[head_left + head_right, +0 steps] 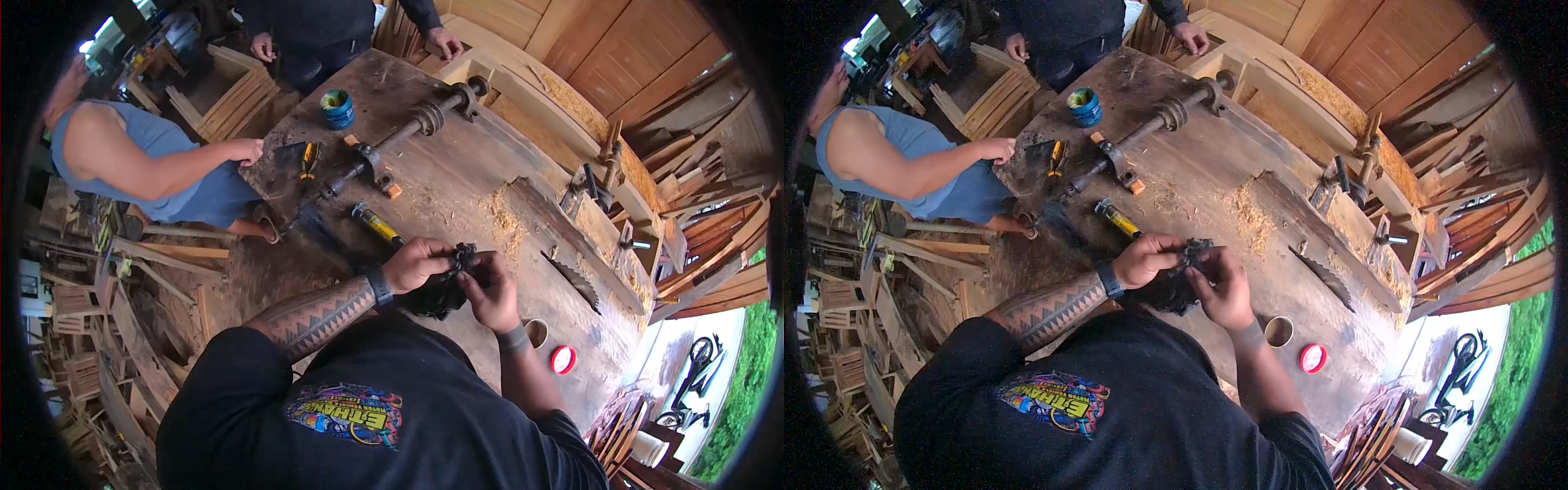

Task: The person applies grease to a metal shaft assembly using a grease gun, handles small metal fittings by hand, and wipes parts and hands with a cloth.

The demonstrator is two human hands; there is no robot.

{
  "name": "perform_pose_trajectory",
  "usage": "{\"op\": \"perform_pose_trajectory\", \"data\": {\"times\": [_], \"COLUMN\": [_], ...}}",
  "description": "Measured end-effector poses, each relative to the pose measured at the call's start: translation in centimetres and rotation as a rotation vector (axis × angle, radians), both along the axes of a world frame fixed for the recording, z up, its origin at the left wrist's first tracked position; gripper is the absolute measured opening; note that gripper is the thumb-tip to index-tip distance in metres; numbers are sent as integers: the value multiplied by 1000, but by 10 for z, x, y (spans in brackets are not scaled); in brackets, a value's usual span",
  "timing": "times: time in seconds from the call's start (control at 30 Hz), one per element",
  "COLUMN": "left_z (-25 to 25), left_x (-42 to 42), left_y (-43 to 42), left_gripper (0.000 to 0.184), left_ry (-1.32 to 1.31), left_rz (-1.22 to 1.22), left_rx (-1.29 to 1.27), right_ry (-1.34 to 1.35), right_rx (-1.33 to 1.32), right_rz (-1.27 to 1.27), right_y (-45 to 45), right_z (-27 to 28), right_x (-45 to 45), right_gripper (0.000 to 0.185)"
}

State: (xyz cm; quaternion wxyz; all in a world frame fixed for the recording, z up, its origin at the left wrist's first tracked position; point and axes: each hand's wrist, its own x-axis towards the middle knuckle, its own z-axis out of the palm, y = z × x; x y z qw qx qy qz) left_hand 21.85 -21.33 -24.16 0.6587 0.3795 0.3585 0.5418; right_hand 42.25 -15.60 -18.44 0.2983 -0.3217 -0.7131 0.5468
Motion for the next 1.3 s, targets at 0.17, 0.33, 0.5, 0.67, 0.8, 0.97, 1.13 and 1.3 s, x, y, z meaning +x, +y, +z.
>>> {"op": "perform_pose_trajectory", "data": {"times": [0.17, 0.33, 0.5, 0.67, 0.8, 0.97, 1.13, 1.3], "left_z": [-28, -15, -5, -7, -1, -16, -9, -17], "left_x": [10, 1, -4, -9, -9, -6, -6, -12], "left_y": [-2, -9, -10, -15, -15, -13, -27, -42], "left_gripper": [23, 30, 30, 31, 29, 30, 32, 9], "left_ry": [-177, -395, -598, -634, -631, -233, -23, 110], "left_rz": [144, 292, 143, 39, 36, 64, 130, 71], "left_rx": [-91, -244, -260, -259, -239, -114, -116, -104], "right_ry": [274, 71, 571, 822, 801, -169, -86, 395], "right_rx": [-232, 148, -727, -1000, -925, 473, 226, -740], "right_rz": [-124, -123, -33, -90, 8, -226, 162, 115], "right_y": [-5, 12, 14, 16, 25, 15, -10, -41], "right_z": [-15, -24, -17, -3, -15, -7, -8, -61], "right_x": [-1, 8, 5, 6, 11, 2, 4, -9], "right_gripper": [19, 17, 25, 30, 34, 36, 33, 21]}}
